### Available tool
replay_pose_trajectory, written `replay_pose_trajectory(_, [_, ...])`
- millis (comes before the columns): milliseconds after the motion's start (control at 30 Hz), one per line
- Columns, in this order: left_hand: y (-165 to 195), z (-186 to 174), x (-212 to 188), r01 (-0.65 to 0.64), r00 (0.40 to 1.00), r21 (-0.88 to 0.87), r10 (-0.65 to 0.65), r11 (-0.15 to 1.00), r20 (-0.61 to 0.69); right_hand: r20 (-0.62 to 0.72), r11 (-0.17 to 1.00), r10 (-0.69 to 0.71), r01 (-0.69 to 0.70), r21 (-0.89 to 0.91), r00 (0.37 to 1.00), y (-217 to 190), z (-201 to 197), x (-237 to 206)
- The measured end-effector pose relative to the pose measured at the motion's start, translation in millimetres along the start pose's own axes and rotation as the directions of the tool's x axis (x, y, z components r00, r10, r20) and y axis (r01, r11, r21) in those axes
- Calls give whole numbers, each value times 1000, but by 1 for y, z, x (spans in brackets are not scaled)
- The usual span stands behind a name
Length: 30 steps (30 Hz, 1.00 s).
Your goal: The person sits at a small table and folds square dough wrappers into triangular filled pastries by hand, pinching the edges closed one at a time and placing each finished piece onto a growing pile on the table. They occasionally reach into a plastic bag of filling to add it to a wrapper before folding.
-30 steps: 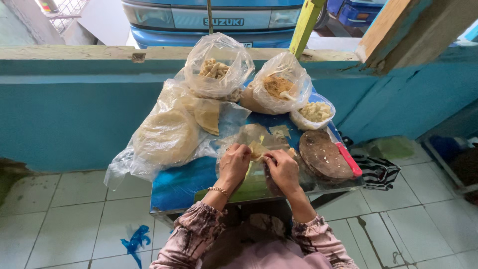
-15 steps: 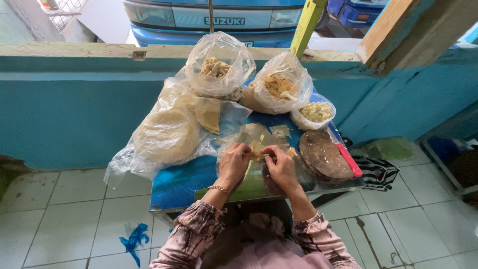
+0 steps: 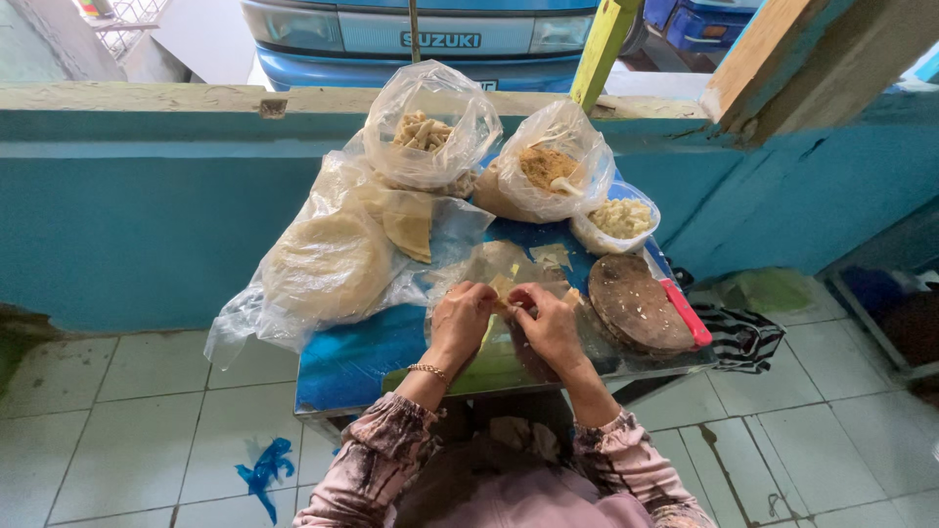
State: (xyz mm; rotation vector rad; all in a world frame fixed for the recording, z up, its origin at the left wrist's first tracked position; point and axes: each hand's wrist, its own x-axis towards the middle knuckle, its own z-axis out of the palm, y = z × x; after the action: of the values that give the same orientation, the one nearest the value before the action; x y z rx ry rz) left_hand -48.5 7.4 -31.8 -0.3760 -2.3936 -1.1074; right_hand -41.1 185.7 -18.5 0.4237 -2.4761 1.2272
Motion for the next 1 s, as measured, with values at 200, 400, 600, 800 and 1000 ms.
replay_pose_trajectory(200, [-2, -1, 0, -173, 984, 75, 169, 982, 53, 40, 974, -164, 168, -152, 986, -1, 0, -3])
replay_pose_trajectory(400, [0, -1, 4, -279, 959, 249, 254, 927, 127, 130, 982, -61, 82, -168, 990, 0, -6, -1])
replay_pose_trajectory(600, [-2, 6, 6, -230, 973, 242, 221, 943, 63, -40, 959, -223, 212, -191, 974, 18, -19, 7])
replay_pose_trajectory(800, [-5, 7, 8, -78, 996, 68, 75, 995, 46, 71, 862, -344, 345, -371, 936, 18, -27, -3])
replay_pose_trajectory(1000, [-4, 1, 7, 4, 997, -56, 1, 998, 77, 95, 846, -364, 371, -384, 927, 15, -32, -5])
